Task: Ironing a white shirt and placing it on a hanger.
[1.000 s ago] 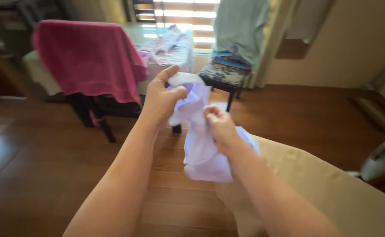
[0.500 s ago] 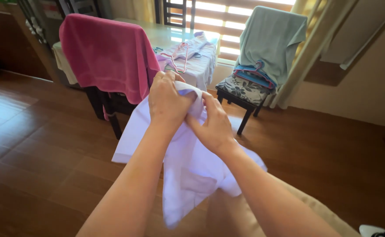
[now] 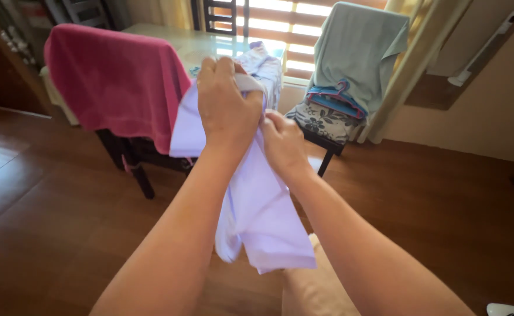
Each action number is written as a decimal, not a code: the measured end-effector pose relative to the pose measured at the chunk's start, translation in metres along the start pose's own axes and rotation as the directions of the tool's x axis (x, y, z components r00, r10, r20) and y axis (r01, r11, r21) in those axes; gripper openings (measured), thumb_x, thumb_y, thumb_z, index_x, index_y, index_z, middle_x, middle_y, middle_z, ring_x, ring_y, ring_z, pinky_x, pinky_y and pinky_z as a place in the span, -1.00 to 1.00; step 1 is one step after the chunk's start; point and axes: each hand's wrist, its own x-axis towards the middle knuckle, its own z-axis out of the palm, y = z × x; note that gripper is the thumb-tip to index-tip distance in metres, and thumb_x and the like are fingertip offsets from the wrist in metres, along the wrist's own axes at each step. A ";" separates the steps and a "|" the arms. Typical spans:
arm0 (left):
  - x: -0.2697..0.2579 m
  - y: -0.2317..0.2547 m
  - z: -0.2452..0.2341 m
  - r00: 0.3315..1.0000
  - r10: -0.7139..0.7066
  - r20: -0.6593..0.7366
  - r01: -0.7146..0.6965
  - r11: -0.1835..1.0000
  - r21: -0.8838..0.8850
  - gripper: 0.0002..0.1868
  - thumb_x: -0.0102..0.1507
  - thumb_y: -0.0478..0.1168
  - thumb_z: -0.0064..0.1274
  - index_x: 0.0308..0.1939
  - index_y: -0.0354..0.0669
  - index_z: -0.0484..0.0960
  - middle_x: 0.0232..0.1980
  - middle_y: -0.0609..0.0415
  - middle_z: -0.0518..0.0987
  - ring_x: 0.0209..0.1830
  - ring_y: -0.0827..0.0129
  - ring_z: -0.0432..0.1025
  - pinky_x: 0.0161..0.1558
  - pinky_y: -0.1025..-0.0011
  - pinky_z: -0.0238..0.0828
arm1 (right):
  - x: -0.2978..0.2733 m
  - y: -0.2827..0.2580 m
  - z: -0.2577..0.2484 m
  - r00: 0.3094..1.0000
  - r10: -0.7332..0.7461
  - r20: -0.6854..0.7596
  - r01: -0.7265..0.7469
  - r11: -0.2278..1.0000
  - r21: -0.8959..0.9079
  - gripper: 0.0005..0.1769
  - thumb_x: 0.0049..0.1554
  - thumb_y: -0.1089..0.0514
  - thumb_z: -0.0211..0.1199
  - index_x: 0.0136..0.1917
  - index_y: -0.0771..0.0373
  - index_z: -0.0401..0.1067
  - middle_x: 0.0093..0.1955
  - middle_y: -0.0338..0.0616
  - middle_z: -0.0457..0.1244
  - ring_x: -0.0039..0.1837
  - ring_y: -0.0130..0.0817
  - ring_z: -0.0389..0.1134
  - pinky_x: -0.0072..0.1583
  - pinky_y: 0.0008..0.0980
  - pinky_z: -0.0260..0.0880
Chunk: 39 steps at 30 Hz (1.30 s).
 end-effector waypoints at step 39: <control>-0.101 -0.036 0.075 0.866 -0.243 0.437 0.232 0.969 0.079 -0.91 0.13 -0.50 -0.02 -0.35 -0.29 0.53 -0.18 -0.29 0.49 -0.23 -0.23 0.50 -0.13 0.00 0.44 | -0.079 0.136 0.015 0.998 -0.054 -0.042 0.039 0.956 -0.290 -0.89 0.14 0.16 0.32 -0.06 0.23 0.50 -0.15 -0.04 0.38 -0.16 -0.19 0.40 -0.11 -0.18 0.42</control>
